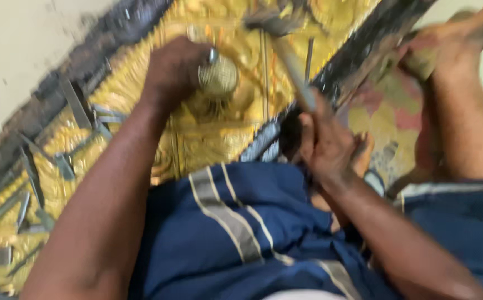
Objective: The person is sitting on the floor and using a hammer and chisel to emboss a decorative pattern onto a large gold-colored metal panel. They repeatedly strike the chisel to shape the metal surface.
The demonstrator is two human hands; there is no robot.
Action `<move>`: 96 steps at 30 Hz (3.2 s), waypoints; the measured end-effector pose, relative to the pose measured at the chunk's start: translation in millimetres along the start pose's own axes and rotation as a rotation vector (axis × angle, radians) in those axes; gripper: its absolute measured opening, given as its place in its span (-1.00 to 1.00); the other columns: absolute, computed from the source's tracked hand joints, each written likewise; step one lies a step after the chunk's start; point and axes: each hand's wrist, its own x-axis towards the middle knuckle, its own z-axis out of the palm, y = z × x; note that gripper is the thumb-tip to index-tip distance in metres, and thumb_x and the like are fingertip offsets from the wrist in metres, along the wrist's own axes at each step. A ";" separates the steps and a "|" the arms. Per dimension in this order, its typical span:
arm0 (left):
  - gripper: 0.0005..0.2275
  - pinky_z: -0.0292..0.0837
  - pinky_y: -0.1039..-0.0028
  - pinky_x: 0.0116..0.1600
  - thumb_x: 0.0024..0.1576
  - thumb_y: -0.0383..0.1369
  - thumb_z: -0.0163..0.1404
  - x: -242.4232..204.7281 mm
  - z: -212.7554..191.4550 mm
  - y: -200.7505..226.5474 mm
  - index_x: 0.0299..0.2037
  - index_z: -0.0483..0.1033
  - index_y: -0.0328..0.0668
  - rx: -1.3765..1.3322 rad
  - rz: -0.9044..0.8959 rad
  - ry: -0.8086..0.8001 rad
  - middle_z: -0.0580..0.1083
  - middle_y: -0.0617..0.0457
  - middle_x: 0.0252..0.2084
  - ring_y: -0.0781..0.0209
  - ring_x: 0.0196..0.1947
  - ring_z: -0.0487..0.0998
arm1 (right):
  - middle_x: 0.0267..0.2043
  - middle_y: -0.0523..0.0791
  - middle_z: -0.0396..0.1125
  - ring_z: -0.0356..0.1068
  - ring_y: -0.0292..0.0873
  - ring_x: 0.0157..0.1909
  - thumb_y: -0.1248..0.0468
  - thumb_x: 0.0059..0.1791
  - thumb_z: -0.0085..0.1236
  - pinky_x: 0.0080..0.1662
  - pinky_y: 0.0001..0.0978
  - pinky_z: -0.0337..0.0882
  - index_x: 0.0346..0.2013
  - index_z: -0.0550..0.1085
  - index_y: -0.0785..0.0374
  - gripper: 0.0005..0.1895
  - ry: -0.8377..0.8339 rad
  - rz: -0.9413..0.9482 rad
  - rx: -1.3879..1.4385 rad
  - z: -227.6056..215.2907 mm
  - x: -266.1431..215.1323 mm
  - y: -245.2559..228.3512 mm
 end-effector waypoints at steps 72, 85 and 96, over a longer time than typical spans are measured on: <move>-0.84 0.54 0.28 -0.13 0.24 -0.54 0.07 -7.2 3.3 6.9 -0.04 0.63 -0.13 -0.038 -0.175 0.079 0.58 -0.06 -0.22 0.01 -0.23 0.62 | -0.29 -0.07 0.37 0.42 -0.15 -0.30 0.28 0.29 0.00 -0.27 -0.24 0.43 0.34 0.38 0.30 -0.67 0.084 0.105 0.038 -37.4 40.8 -15.2; -0.85 0.57 0.30 -0.11 0.28 -0.52 0.01 -9.6 3.2 6.1 -0.07 0.64 -0.15 -0.066 -0.299 0.108 0.61 -0.05 -0.19 0.01 -0.24 0.65 | -0.21 0.03 0.39 0.41 -0.07 -0.25 0.39 0.22 0.11 -0.16 -0.16 0.42 0.34 0.35 0.32 -0.62 -0.034 -0.032 0.002 -20.6 41.9 -3.6; -0.88 0.58 0.32 -0.02 0.25 -0.51 0.08 -0.3 0.4 13.1 -0.07 0.64 -0.17 0.002 -0.079 0.071 0.62 -0.05 -0.15 0.03 -0.14 0.66 | -0.36 -0.01 0.38 0.37 -0.05 -0.42 0.28 0.11 0.15 -0.36 -0.17 0.37 0.28 0.37 0.27 -0.56 -0.230 -0.117 -0.209 -4.2 39.0 -11.6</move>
